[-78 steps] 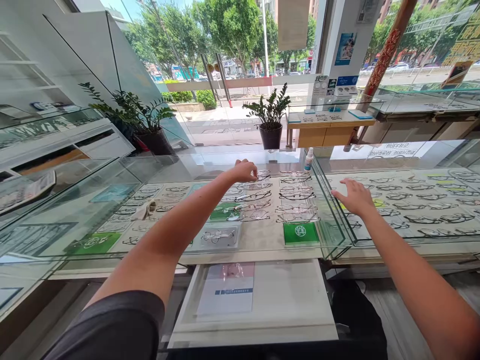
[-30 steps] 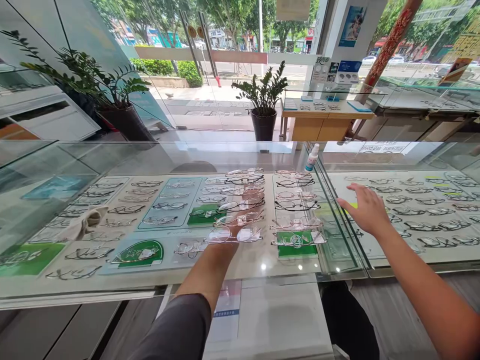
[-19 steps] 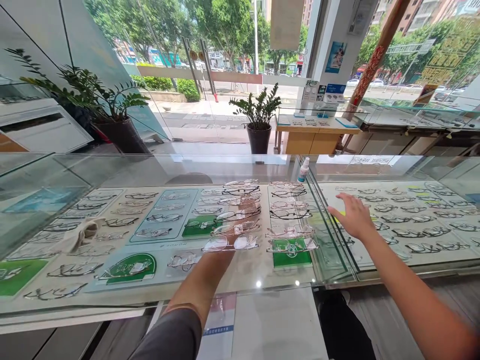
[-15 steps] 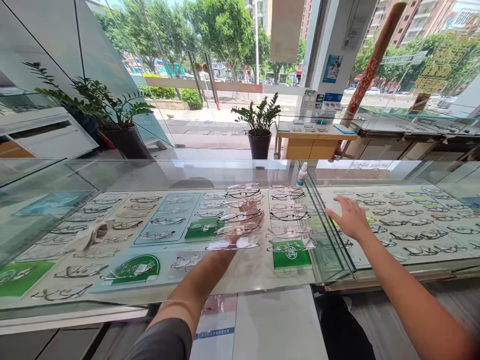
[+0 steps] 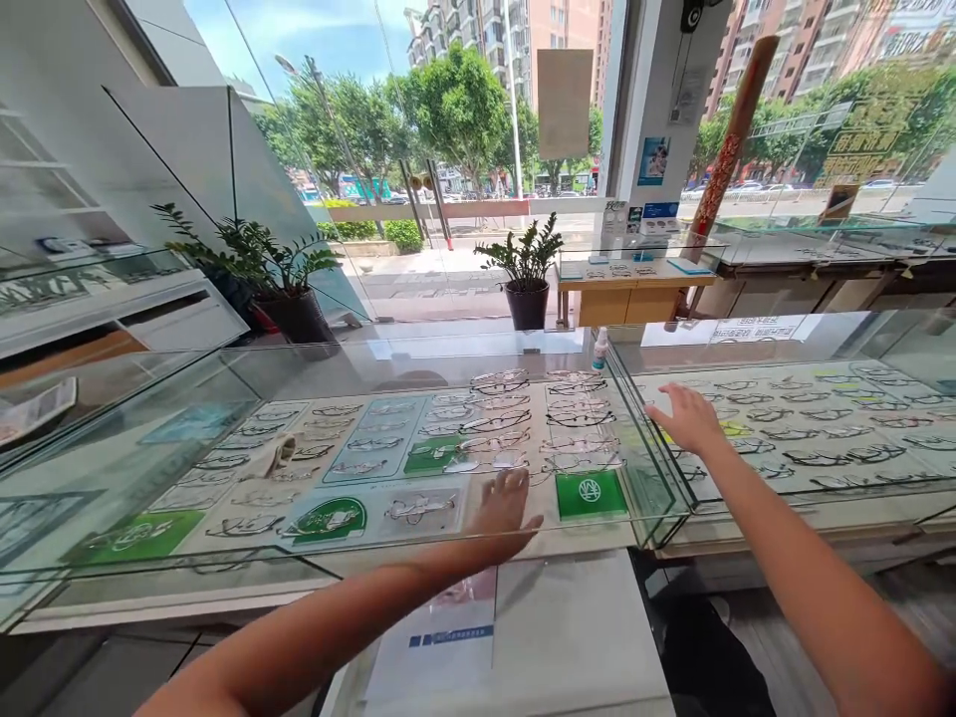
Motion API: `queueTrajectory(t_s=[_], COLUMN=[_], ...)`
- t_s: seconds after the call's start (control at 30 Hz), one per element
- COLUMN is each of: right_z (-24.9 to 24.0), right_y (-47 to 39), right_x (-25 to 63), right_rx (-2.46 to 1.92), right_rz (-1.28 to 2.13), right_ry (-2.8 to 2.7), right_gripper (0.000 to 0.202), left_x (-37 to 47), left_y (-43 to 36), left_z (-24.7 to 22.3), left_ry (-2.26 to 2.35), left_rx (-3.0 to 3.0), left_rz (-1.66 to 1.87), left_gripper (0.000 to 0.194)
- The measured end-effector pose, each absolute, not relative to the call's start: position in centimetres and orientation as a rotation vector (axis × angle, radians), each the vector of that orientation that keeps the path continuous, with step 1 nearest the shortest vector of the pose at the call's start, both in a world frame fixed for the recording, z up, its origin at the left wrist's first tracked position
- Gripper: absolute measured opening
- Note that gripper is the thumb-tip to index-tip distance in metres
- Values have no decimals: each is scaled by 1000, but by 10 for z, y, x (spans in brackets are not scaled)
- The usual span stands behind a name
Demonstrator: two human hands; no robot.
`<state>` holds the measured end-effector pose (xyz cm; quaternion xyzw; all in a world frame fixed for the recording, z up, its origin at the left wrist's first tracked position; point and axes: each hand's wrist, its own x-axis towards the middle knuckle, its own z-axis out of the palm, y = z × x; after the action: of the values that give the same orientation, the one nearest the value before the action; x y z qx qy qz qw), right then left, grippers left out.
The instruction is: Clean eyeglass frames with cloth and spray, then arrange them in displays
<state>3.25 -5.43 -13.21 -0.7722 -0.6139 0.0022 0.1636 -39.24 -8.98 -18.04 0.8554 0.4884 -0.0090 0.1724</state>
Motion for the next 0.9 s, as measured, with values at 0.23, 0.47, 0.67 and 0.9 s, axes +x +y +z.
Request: queueTrajectory(t_s=[0.23, 0.47, 0.67, 0.9], right_z=[-135, -133, -133, -136], right_y=[-52, -53, -54, -53], right_x=[34, 33, 33, 36], right_rx=[-2231, -2265, -2286, -2255], right_rz=[16, 59, 54, 42], right_ry=[-1753, -1777, -1754, -1735], right_gripper=[78, 82, 82, 81], left_x=[-429, -446, -438, -405], left_y=[-174, -203, -144, 8], left_z=[-94, 25, 93, 74], left_ry=[1000, 692, 904, 1249], left_rx=[2346, 2343, 2533, 2759], left_rz=[-336, -390, -231, -24], left_gripper=[70, 54, 49, 79])
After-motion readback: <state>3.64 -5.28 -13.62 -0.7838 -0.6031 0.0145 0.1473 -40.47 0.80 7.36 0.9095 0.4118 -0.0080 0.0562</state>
